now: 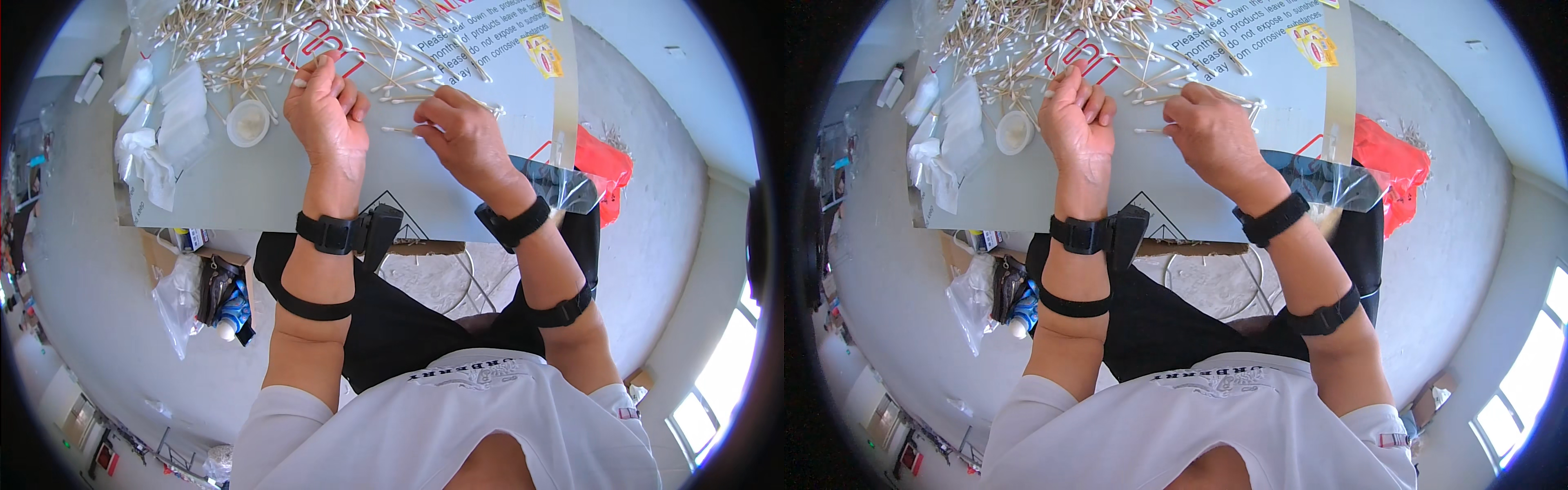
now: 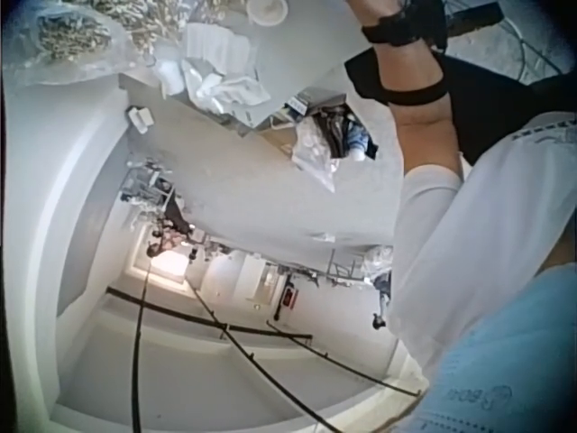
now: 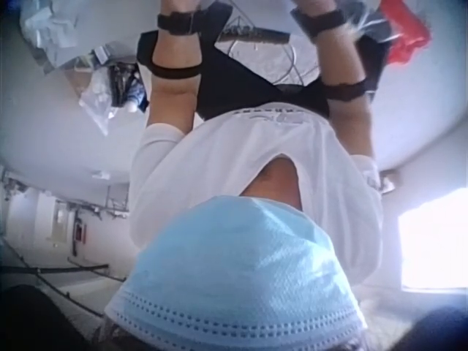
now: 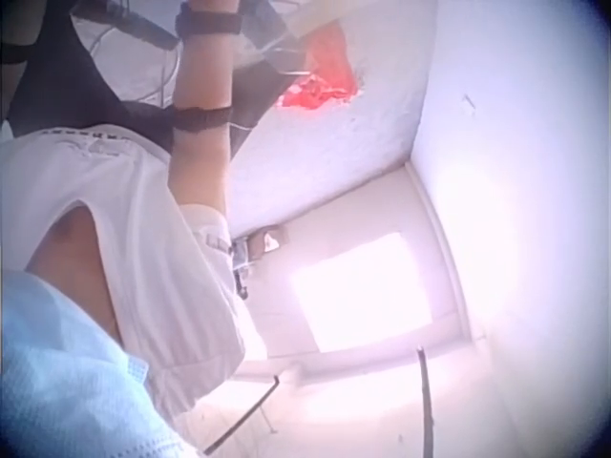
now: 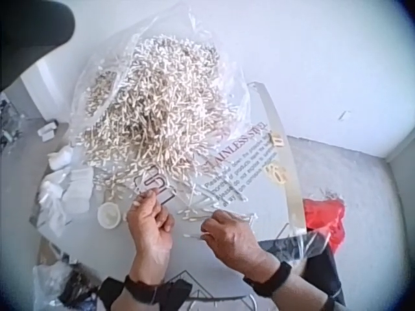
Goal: Sorting and counting cotton swabs into small plastic bags at a workstation.
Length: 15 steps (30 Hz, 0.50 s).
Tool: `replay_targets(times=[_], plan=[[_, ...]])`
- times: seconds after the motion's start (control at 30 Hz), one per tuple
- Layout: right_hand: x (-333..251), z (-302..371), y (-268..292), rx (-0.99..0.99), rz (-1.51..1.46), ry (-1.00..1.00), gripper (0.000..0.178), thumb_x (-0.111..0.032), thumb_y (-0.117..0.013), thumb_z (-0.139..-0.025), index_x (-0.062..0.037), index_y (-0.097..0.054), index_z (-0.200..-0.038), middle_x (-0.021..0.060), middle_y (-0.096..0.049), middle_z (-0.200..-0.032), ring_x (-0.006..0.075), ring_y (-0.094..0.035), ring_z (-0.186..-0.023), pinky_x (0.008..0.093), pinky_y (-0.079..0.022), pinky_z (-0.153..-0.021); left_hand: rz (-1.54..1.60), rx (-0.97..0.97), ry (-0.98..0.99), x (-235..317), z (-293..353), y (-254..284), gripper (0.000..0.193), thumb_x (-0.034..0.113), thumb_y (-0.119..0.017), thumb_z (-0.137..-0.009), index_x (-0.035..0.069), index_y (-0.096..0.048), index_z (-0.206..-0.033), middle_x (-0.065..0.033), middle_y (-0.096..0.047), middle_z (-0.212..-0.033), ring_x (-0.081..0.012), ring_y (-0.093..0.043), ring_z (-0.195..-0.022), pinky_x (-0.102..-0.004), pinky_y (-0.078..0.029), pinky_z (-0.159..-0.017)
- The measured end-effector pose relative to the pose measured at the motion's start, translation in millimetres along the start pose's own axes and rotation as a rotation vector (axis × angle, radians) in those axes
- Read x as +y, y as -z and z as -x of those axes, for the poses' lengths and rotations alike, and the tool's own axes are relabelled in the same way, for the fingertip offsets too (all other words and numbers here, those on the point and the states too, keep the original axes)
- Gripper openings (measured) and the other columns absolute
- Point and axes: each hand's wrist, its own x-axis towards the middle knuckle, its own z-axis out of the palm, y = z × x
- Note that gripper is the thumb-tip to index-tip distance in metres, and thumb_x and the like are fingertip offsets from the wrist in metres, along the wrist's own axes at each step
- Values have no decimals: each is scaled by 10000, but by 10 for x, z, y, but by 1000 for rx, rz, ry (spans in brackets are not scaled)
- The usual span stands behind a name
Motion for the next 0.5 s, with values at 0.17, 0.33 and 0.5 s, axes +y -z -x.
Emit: replay_targets(times=[0.17,0.33,0.5], plan=[[25,-111,-88,-85,160,30,88,-85,-637,-715,-41,-576,-761,102,-548,-768,300,-574,-773,373,-472,-654,14,-7,-1,-8,-8,-3,117,138,-558,-874,26,-544,-846,47,-311,-571,-62,-271,-441,-236,-235,-387],[64,-148,30,18,-149,-90,62,-64,-613,-786,-24,-569,-802,63,-545,-696,200,-526,-633,291,-427,-579,18,-16,8,12,15,-23,112,124,-558,-872,15,-545,-848,45,-314,-570,-63,-272,-436,-240,-234,-381],[-20,-173,191,-39,-828,-494,129,-117,-611,-843,2,-600,-795,-21,-558,-670,36,-424,-602,202,-362,-521,-33,-112,111,14,37,-34,93,93,-594,-846,6,-568,-825,46,-367,-549,-50,-281,-412,-224,-230,-363]])
